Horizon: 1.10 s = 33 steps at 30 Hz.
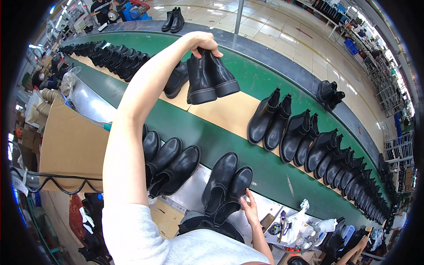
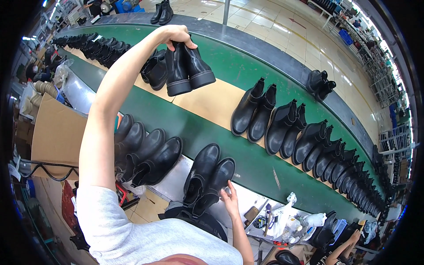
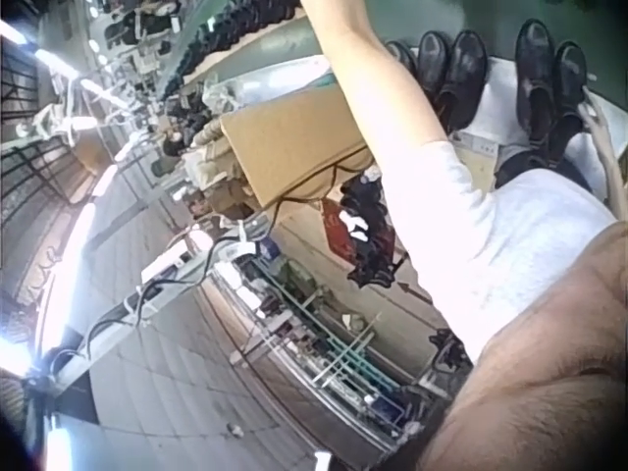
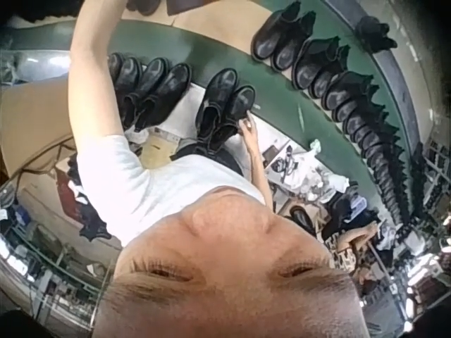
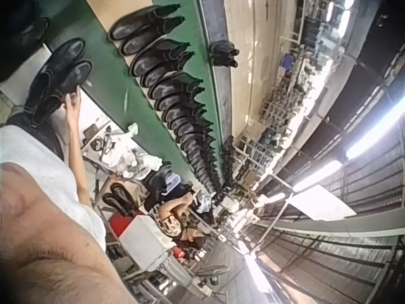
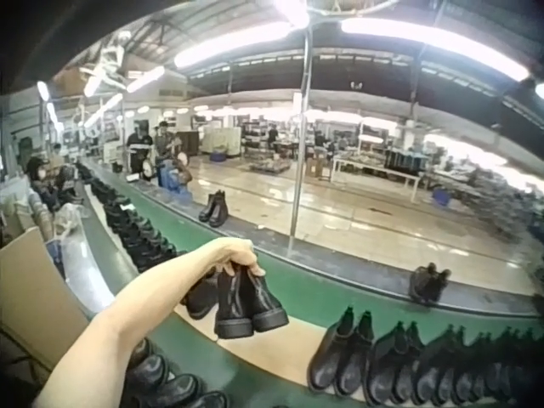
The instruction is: Cleaning, inspecting, and organizing black boots on a conveyor line in a manufacturing facility.
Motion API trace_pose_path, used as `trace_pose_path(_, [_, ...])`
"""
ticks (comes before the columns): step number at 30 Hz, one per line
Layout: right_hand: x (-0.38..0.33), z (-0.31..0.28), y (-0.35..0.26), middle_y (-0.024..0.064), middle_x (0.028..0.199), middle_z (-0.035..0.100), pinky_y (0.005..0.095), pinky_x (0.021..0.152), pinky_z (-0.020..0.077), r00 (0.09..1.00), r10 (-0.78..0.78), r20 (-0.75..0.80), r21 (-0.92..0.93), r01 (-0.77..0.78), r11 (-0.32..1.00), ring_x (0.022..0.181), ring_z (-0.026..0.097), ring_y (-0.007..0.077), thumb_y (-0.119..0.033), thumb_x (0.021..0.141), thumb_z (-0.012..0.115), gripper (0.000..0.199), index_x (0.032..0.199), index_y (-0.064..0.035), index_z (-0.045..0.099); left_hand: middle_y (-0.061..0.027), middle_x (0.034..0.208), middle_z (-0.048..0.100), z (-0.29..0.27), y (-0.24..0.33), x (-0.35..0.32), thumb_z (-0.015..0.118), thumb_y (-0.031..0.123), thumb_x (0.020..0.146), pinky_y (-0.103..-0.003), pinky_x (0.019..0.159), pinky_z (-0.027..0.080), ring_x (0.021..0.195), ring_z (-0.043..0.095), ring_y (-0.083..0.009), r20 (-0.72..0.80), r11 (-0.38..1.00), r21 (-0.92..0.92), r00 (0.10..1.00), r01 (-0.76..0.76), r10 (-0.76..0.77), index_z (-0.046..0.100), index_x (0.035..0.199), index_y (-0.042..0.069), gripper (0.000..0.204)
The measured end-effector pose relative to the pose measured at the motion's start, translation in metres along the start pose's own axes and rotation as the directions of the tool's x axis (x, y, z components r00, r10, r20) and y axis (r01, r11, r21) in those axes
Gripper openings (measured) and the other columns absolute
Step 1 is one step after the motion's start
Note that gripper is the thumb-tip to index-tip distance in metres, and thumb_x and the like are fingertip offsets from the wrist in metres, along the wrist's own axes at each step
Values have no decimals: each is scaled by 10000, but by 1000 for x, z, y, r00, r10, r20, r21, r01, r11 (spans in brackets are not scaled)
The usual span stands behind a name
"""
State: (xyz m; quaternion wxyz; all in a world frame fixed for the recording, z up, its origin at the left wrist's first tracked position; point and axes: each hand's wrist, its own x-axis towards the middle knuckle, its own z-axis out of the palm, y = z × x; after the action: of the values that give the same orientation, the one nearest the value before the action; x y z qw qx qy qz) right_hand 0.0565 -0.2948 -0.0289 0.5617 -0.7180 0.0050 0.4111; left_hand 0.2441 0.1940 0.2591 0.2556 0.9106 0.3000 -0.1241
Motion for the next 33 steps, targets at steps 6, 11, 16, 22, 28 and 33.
trace_pose_path(6, [-2,0,9,88,1349,365,300,730,505,1000,2,-11,42,-1,999,942,575,180,-220,891,568,572,1400,-159,314,-126,1138,562,6,14,9,743,388,719,-319,648,556,983,567,-247,21,995,89,998,-54,52,600,1085,42,523])
trace_pose_path(11, [-8,13,-1,114,1450,241,453,771,506,990,140,0,108,-140,984,1208,429,283,-317,926,490,627,1444,-217,152,-179,1027,620,21,3,37,752,379,678,-340,601,564,895,633,-282,-51,955,275,990,-110,128,616,1064,-4,561])
trace_pose_path(16, [-1,21,0,129,1451,215,511,789,502,975,222,22,87,-224,971,1282,316,331,-342,949,430,627,1445,-235,63,-139,931,633,111,-84,61,748,305,641,-403,752,509,920,614,-296,-304,883,435,895,-174,326,669,842,82,310])
trace_pose_path(22, [-1,78,-13,216,1404,217,363,711,555,986,124,108,83,-134,988,1149,456,309,-317,895,545,745,1440,-124,76,-57,1164,511,209,-166,48,729,264,666,-520,871,324,1153,391,-275,-572,946,321,806,53,149,700,853,151,220])
trace_pose_path(28, [-14,60,9,234,1245,483,324,764,497,977,60,203,-180,-22,983,1001,573,259,-404,863,567,747,1420,-72,199,-123,768,614,148,-123,22,669,100,749,-314,668,466,706,583,-191,-458,839,-99,774,-534,438,642,883,8,165])
trace_pose_path(33, [-15,17,20,174,1156,575,339,873,462,998,41,47,-176,-32,984,1017,582,226,-346,861,587,542,1272,-17,460,11,720,565,114,-58,-52,633,163,839,-202,578,409,646,498,-52,-170,672,-527,839,-520,516,602,920,17,170])
